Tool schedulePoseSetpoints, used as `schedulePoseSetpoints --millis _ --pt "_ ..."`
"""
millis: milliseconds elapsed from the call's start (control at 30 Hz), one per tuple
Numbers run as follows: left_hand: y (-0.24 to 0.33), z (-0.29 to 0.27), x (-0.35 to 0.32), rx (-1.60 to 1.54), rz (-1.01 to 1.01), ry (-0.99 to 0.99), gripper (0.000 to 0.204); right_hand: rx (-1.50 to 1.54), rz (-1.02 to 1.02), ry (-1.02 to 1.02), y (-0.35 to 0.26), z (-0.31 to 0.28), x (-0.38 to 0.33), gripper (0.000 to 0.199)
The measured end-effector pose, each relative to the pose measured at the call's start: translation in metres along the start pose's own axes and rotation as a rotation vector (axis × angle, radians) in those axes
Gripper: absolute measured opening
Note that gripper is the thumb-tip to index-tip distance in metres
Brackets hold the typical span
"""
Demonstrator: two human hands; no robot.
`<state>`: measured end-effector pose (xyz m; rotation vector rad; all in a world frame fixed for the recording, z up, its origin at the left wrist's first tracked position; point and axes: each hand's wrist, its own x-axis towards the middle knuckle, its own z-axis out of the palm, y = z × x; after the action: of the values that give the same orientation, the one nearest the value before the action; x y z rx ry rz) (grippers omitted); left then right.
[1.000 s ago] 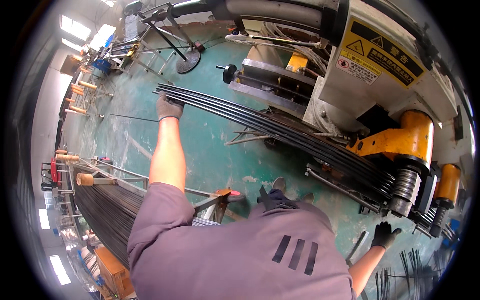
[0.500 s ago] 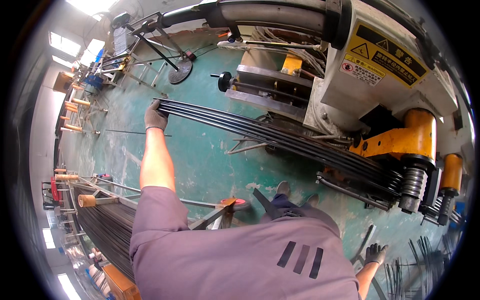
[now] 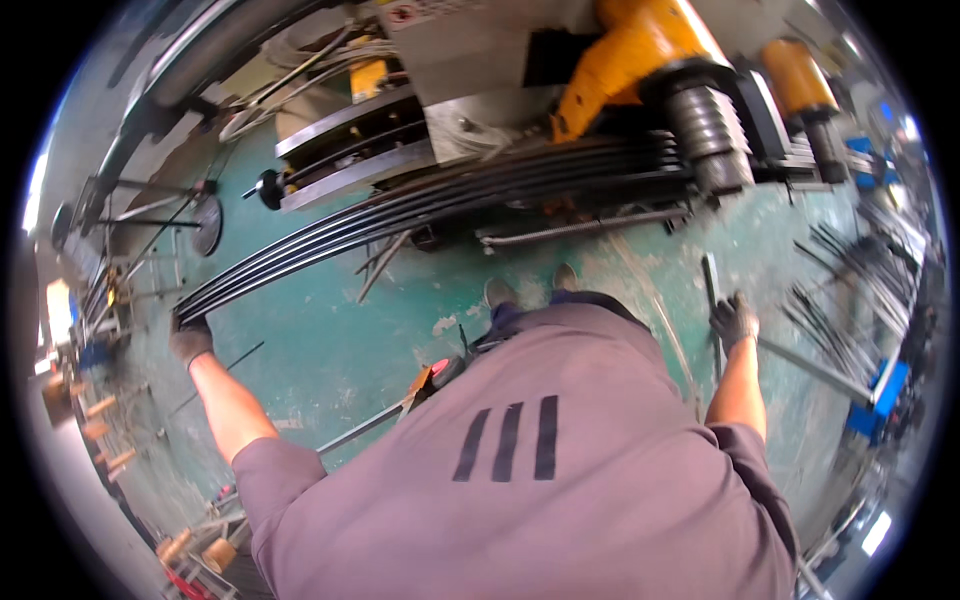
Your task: The person repeatedly picks up bundles of long metal rods from a floor pile and feeds them into a yellow industrial bending machine. They align the rods in the machine's clamps, operate the bending mechanism, and then remove the bent rods to place them on a nearby rack.
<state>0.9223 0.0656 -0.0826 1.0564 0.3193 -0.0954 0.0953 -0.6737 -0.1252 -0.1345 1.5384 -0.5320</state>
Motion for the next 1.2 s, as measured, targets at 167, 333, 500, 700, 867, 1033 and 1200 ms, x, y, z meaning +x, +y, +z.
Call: schedulePoseSetpoints --millis 167,333,500,700,867,1033,1200 --pt "0.0 -0.005 -0.023 -0.12 -0.079 -0.179 0.034 -0.294 -0.235 -0.182 -0.032 -0.137 0.122 0.047" --pt "0.003 0.06 -0.083 -0.079 0.065 0.157 0.048 -0.004 0.198 -0.263 -0.008 -0.138 0.141 0.037" --pt "-0.045 0.084 -0.148 -0.298 0.024 0.284 0.066 -0.219 0.193 -0.316 -0.015 -0.119 0.155 0.023" --pt "-0.177 0.121 -0.224 -0.405 -0.257 0.364 0.068 -0.556 0.125 -0.309 0.013 -0.026 0.163 0.023" --pt "-0.275 0.162 -0.309 -0.407 -0.439 0.494 0.062 -0.996 -0.144 -0.055 0.011 0.106 0.077 0.042" --pt "-0.346 0.162 -0.336 -0.18 -0.504 0.285 0.032 -1.163 -0.233 -0.15 -0.006 0.124 0.094 0.034" --pt "-0.349 0.214 -0.342 1.581 0.57 -0.709 0.021 -1.002 -0.312 -0.076 -0.011 0.126 0.077 0.033"
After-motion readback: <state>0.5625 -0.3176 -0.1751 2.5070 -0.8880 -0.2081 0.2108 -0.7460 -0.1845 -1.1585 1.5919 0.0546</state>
